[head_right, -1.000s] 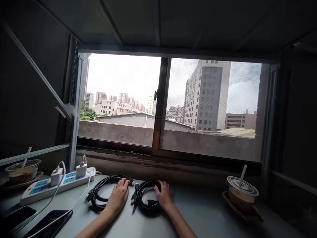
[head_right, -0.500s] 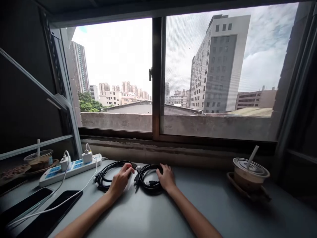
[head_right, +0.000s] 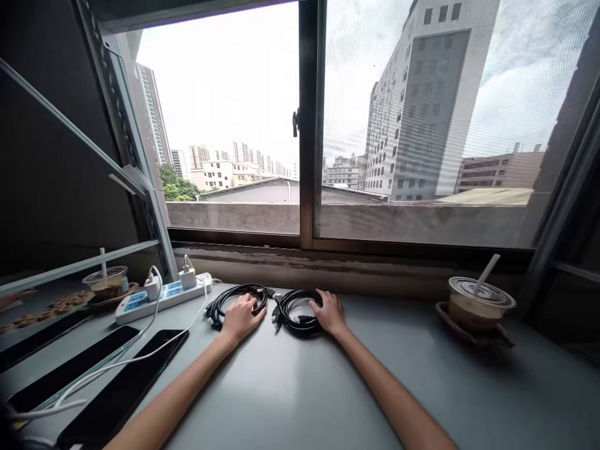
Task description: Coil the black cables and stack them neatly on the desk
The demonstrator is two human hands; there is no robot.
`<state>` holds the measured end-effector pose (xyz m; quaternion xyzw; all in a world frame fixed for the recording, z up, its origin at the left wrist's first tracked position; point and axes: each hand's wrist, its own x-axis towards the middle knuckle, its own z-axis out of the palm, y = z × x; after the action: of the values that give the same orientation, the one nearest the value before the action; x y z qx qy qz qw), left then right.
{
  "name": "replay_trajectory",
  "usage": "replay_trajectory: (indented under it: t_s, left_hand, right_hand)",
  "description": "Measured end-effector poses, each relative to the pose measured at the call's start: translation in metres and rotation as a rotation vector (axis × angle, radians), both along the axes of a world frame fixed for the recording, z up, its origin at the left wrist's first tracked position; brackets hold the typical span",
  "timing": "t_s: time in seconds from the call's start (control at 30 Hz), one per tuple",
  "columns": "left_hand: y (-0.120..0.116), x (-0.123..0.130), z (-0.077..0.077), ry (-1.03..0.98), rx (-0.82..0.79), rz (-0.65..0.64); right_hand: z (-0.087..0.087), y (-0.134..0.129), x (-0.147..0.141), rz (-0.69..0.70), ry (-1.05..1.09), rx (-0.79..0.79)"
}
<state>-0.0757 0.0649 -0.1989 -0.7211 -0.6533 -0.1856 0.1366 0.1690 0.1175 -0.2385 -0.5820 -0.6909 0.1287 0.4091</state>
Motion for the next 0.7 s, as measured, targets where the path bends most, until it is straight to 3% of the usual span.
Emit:
replay_trajectory:
  t_s: [0.4,0.7]
  left_hand:
    - [0.0,-0.005,0.004,-0.079,0.084,-0.054]
    - [0.0,-0.008,0.004,-0.265,0.267,-0.095]
  right_hand:
    - [0.009,-0.005,-0.002,0.089,0.115,0.043]
    - [0.013,-0.007,0.0,-0.092,0.296,0.08]
